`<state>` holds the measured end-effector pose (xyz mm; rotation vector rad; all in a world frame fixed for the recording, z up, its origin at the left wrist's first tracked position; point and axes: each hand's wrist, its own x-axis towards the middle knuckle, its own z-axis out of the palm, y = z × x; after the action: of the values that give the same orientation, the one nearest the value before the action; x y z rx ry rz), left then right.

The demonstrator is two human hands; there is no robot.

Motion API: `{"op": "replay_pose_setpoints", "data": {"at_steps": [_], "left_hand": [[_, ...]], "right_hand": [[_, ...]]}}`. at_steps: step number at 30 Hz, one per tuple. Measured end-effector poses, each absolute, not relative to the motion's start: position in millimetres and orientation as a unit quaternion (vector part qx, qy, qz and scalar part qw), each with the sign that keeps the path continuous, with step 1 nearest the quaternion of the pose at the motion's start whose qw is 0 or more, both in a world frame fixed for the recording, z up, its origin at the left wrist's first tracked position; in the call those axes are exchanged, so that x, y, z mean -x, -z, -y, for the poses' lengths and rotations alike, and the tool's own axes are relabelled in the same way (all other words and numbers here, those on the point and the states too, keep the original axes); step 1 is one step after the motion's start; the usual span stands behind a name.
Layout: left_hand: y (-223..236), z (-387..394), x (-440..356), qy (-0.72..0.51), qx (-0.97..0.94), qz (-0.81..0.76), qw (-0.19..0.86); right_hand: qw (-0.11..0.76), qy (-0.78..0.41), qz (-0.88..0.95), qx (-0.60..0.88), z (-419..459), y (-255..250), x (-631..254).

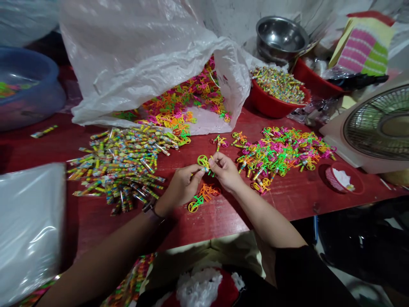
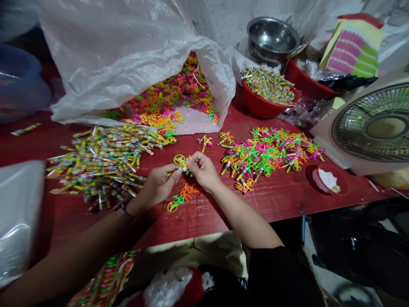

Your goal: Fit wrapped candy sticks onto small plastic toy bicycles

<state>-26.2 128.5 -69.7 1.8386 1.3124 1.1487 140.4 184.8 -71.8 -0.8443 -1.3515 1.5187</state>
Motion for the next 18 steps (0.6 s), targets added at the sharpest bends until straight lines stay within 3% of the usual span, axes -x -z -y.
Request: {"op": "replay_pose_setpoints", "data": {"at_steps": [5,9,14,18], "left_hand": [[76,-128,21,-0.448,-0.642,-0.535,0.317],[81,-133,18,-0.475,-0.582,-0.529,0.394],[71,-138,17,-0.554,-0.488,-0.452,0.500],[66,-142,23,-0.580,-0.442,-0.463,0.503]], "right_hand": [[0.466,-0.466,0.636,0.402,-178,73,-134],[0.469,-0.399,0.656,0.436,-174,69,-130],[0.454,-0.541,0.592,0.388,-187,52,-146],[0.400,-0.686,0.506,0.335,-194,43,-163]]}}
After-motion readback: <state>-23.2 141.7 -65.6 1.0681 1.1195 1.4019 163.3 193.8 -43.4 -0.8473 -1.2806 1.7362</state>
